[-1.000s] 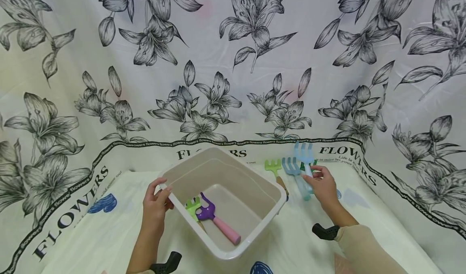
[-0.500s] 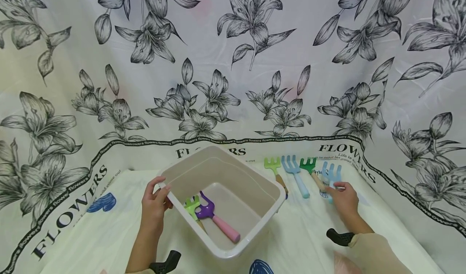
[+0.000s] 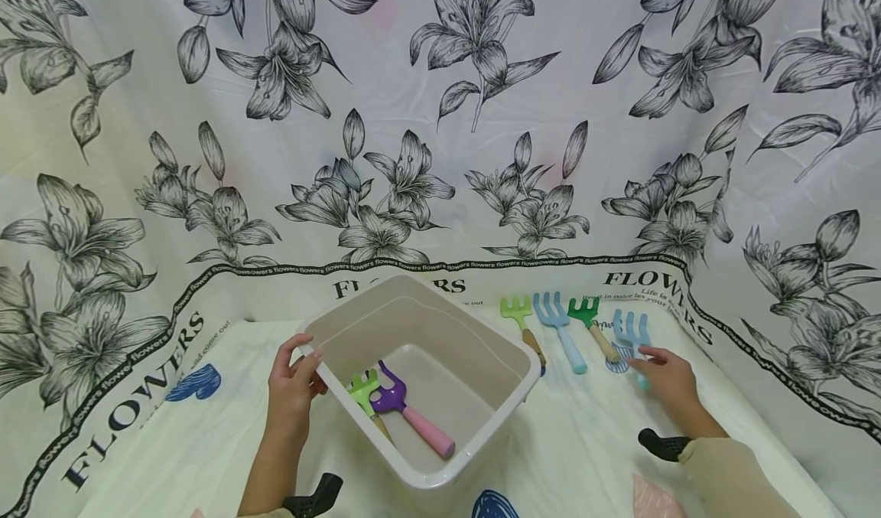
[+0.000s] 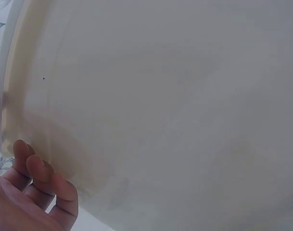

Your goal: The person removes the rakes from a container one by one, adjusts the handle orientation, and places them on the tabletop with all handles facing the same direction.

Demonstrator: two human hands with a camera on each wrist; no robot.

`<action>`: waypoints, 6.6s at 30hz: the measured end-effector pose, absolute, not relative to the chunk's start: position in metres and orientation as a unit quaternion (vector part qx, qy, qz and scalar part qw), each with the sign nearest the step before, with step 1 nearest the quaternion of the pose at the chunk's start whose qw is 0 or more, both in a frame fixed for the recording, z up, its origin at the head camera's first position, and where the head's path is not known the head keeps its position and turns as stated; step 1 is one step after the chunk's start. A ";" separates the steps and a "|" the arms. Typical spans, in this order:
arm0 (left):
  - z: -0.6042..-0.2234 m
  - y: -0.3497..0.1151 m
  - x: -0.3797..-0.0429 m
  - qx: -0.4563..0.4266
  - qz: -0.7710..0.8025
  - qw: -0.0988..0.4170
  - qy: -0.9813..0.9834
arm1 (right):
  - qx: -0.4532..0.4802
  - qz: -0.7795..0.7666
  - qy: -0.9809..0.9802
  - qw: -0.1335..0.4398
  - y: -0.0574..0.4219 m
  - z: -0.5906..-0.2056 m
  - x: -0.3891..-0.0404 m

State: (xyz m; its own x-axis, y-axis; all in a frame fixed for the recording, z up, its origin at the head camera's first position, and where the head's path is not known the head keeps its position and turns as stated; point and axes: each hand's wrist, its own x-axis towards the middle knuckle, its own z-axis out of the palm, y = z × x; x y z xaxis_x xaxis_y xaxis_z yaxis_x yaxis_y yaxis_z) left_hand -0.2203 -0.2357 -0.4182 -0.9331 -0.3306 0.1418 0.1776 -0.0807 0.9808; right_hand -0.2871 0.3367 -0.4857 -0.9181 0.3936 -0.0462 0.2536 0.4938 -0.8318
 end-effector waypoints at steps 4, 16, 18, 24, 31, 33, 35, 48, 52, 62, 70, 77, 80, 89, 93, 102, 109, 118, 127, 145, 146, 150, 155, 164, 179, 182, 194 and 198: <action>-0.419 -0.236 -0.221 0.052 -0.735 0.180 -0.652 | -0.156 0.472 -0.867 0.011 0.345 -0.483 -0.286; -0.418 -0.238 -0.222 0.071 -0.730 0.171 -0.658 | -0.079 0.412 -0.907 -0.041 0.357 -0.478 -0.284; -0.418 -0.239 -0.221 0.072 -0.728 0.170 -0.660 | -0.068 0.382 -0.922 -0.020 0.358 -0.480 -0.282; -0.418 -0.238 -0.221 0.066 -0.729 0.169 -0.660 | -0.060 0.324 -0.944 0.036 0.365 -0.486 -0.276; -0.417 -0.239 -0.221 0.070 -0.731 0.169 -0.657 | -0.071 0.323 -0.943 0.041 0.370 -0.488 -0.288; -0.417 -0.239 -0.220 0.073 -0.732 0.166 -0.657 | -0.084 0.325 -0.942 0.030 0.370 -0.486 -0.291; -0.417 -0.240 -0.218 0.077 -0.731 0.162 -0.658 | -0.097 0.324 -0.941 0.024 0.370 -0.484 -0.293; -0.416 -0.238 -0.217 0.084 -0.722 0.155 -0.669 | -0.147 0.327 -0.934 0.012 0.370 -0.478 -0.300; -0.416 -0.238 -0.219 0.079 -0.728 0.158 -0.662 | -0.153 0.326 -0.933 0.009 0.369 -0.475 -0.300; -0.416 -0.238 -0.220 0.081 -0.729 0.162 -0.659 | -0.139 0.312 -0.939 0.051 0.370 -0.468 -0.303; -0.416 -0.239 -0.220 0.079 -0.729 0.159 -0.661 | -0.111 0.345 -0.931 0.048 0.350 -0.435 -0.314; -0.416 -0.237 -0.220 0.083 -0.733 0.159 -0.656 | -0.036 0.372 -0.925 0.064 0.312 -0.397 -0.315; -0.417 -0.237 -0.220 0.081 -0.733 0.158 -0.657 | -0.013 0.395 -0.917 0.060 0.293 -0.380 -0.314; -0.418 -0.237 -0.221 0.078 -0.733 0.163 -0.656 | 0.038 0.448 -0.892 0.048 0.245 -0.344 -0.313; -0.417 -0.236 -0.222 0.077 -0.735 0.162 -0.654 | 0.070 0.454 -0.887 0.041 0.226 -0.331 -0.312; -0.416 -0.236 -0.221 0.075 -0.734 0.158 -0.656 | 0.150 0.465 -0.873 0.003 0.186 -0.316 -0.310; -0.415 -0.236 -0.221 0.077 -0.737 0.159 -0.653 | 0.212 0.444 -0.871 -0.011 0.151 -0.302 -0.313; -0.413 -0.233 -0.224 0.070 -0.736 0.157 -0.655 | 0.283 0.421 -0.861 -0.036 0.108 -0.291 -0.313; -0.413 -0.237 -0.222 0.089 -0.734 0.147 -0.657 | 0.334 0.378 -0.860 -0.080 0.058 -0.291 -0.308; -0.418 -0.240 -0.219 0.075 -0.740 0.153 -0.651 | 0.359 0.354 -0.805 -0.313 -0.016 -0.333 -0.318; -0.417 -0.240 -0.219 0.073 -0.740 0.152 -0.651 | 0.354 0.349 -0.806 -0.321 -0.017 -0.336 -0.318; -0.415 -0.239 -0.220 0.072 -0.744 0.160 -0.644 | 0.333 0.298 -0.823 -0.351 -0.021 -0.347 -0.316; -0.414 -0.240 -0.220 0.075 -0.750 0.161 -0.637 | 0.310 0.223 -0.829 -0.408 -0.022 -0.361 -0.312; -0.417 -0.241 -0.221 0.078 -0.748 0.163 -0.639 | 0.269 0.213 -0.809 -0.478 -0.022 -0.375 -0.308; -0.417 -0.236 -0.221 0.071 -0.743 0.162 -0.645 | 0.196 0.152 -0.808 -0.535 -0.021 -0.383 -0.301; -0.417 -0.236 -0.222 0.073 -0.741 0.164 -0.646 | 0.147 0.189 -0.797 -0.554 -0.022 -0.383 -0.297; -0.417 -0.236 -0.222 0.067 -0.742 0.168 -0.646 | 0.192 0.257 -0.786 -0.529 -0.020 -0.383 -0.298; -0.417 -0.236 -0.220 0.061 -0.745 0.170 -0.642 | 0.246 0.275 -0.791 -0.488 -0.020 -0.377 -0.304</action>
